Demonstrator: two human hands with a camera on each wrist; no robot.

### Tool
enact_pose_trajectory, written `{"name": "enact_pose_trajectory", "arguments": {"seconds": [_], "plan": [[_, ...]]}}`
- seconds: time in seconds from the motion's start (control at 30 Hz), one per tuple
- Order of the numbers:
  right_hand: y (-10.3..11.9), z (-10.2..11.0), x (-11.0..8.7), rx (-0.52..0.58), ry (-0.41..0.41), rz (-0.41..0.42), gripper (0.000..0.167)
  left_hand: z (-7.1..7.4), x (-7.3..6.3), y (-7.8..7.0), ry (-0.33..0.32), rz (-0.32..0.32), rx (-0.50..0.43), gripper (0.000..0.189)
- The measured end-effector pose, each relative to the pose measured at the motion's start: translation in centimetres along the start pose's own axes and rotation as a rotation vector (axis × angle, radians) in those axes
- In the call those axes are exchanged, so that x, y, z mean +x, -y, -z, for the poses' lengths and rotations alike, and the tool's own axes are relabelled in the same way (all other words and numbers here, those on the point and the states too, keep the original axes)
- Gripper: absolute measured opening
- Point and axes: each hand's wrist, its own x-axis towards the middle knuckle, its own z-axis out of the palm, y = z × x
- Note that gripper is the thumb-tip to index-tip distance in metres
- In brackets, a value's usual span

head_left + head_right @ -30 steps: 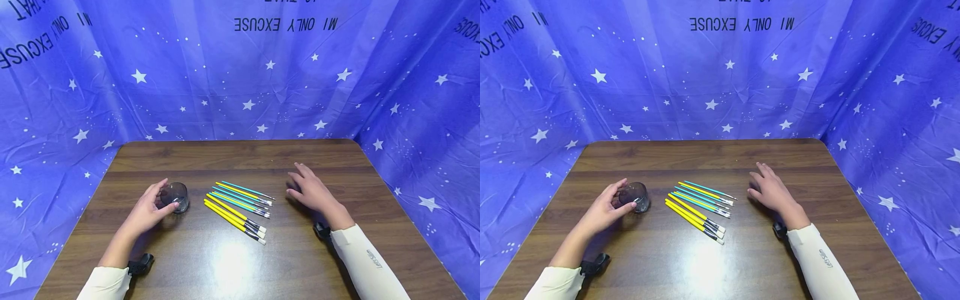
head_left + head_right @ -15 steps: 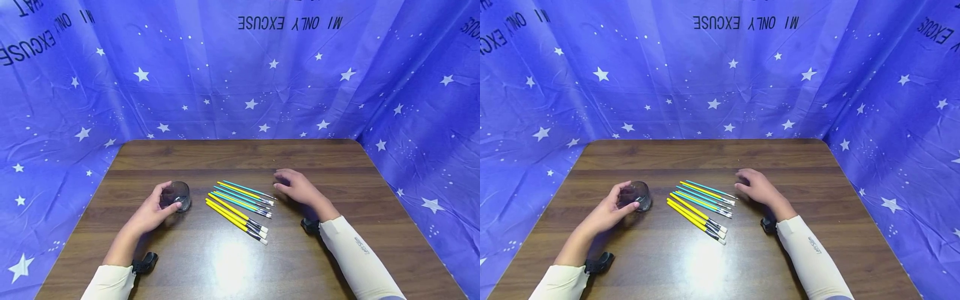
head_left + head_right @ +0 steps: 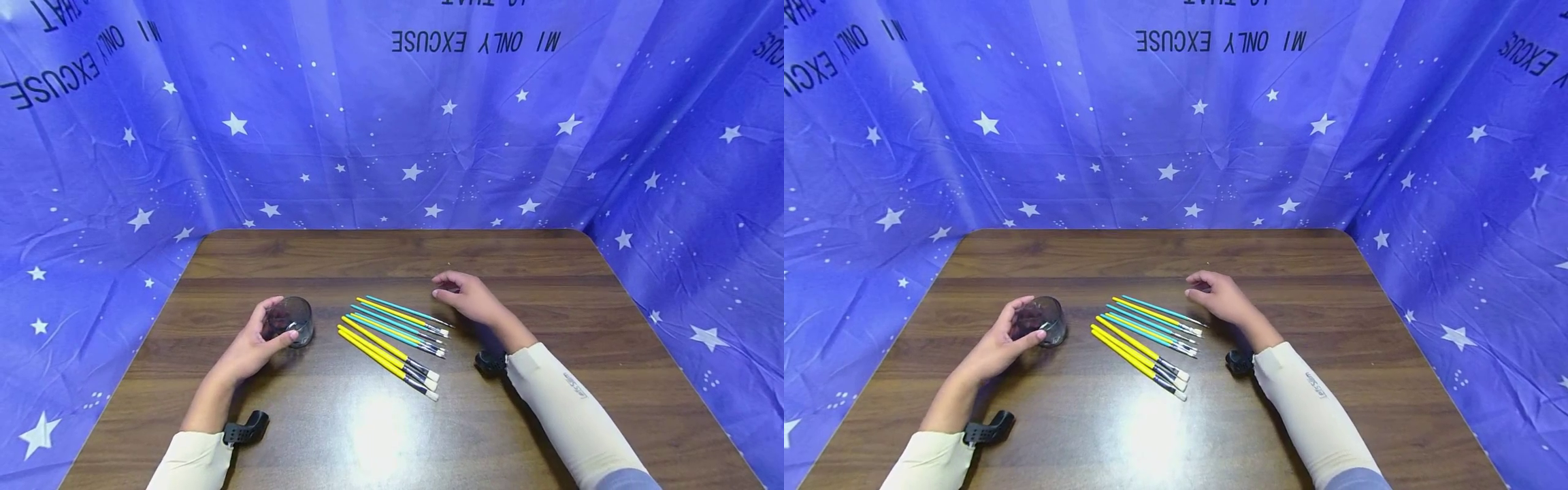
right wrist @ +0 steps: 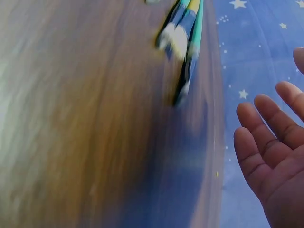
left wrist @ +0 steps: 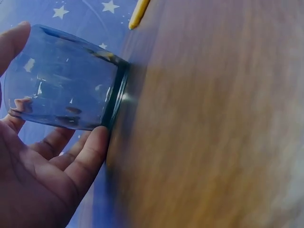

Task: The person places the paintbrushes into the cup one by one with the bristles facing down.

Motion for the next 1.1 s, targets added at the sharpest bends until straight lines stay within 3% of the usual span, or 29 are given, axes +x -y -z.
{"name": "enact_pose_trajectory", "arguments": {"seconds": [0.3, 0.47, 0.77, 1.1], "plan": [[1.6, -1.2, 1.7, 0.02, 0.049, -0.019, 0.034, -0.4, -0.5, 0.1, -0.031, 0.021, -0.135, 0.074], [2.0, -2.0, 2.8, 0.061, 0.115, -0.034, 0.036, -0.5, -0.5, 0.0, -0.04, 0.036, -0.141, 0.076], [3.0, -3.4, 4.8, 0.01, 0.193, 0.0, 0.031, -0.5, -0.4, -0.1, -0.024, 0.056, -0.192, 0.084], [3.1, -4.6, 6.5, -0.019, 0.257, 0.004, 0.028, -0.6, 0.0, 0.2, -0.025, 0.021, -0.23, 0.075]]}}
